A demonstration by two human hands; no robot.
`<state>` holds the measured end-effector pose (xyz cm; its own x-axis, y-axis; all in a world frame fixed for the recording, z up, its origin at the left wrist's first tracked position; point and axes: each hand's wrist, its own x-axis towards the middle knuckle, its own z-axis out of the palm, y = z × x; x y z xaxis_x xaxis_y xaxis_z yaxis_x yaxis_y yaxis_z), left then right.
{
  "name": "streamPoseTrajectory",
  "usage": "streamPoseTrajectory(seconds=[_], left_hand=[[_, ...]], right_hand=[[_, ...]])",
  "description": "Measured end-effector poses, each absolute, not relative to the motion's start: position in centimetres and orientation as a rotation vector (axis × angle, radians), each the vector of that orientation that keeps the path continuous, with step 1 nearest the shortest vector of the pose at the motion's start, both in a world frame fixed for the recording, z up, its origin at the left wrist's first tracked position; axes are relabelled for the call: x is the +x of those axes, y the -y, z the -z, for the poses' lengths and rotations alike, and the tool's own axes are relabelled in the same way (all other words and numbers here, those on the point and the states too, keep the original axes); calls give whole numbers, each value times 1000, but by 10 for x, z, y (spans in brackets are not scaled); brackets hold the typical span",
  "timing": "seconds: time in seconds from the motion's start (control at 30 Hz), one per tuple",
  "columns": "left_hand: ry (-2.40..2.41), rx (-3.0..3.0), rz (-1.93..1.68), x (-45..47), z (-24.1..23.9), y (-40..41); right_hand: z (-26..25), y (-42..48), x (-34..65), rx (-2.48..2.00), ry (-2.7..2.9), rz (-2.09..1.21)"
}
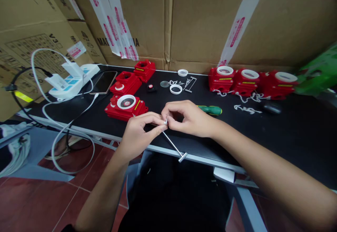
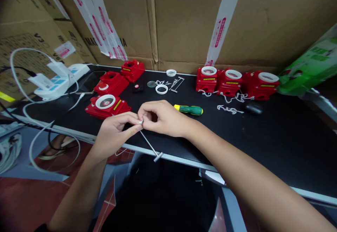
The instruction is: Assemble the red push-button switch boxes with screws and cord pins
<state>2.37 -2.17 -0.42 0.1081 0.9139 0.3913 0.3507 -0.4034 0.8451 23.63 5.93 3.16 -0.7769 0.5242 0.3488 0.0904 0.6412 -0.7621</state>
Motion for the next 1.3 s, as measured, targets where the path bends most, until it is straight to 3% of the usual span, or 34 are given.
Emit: streamPoseTrajectory(seconds=[0.8, 1.3], left_hand=[[-1355, 1645, -1303, 23, 8, 21], [-1326, 1508, -1390, 24, 4, 20]], right_hand=[[-27, -62, 238, -521, 2274, -928], [-32, -55, 234, -653, 2116, -1140]])
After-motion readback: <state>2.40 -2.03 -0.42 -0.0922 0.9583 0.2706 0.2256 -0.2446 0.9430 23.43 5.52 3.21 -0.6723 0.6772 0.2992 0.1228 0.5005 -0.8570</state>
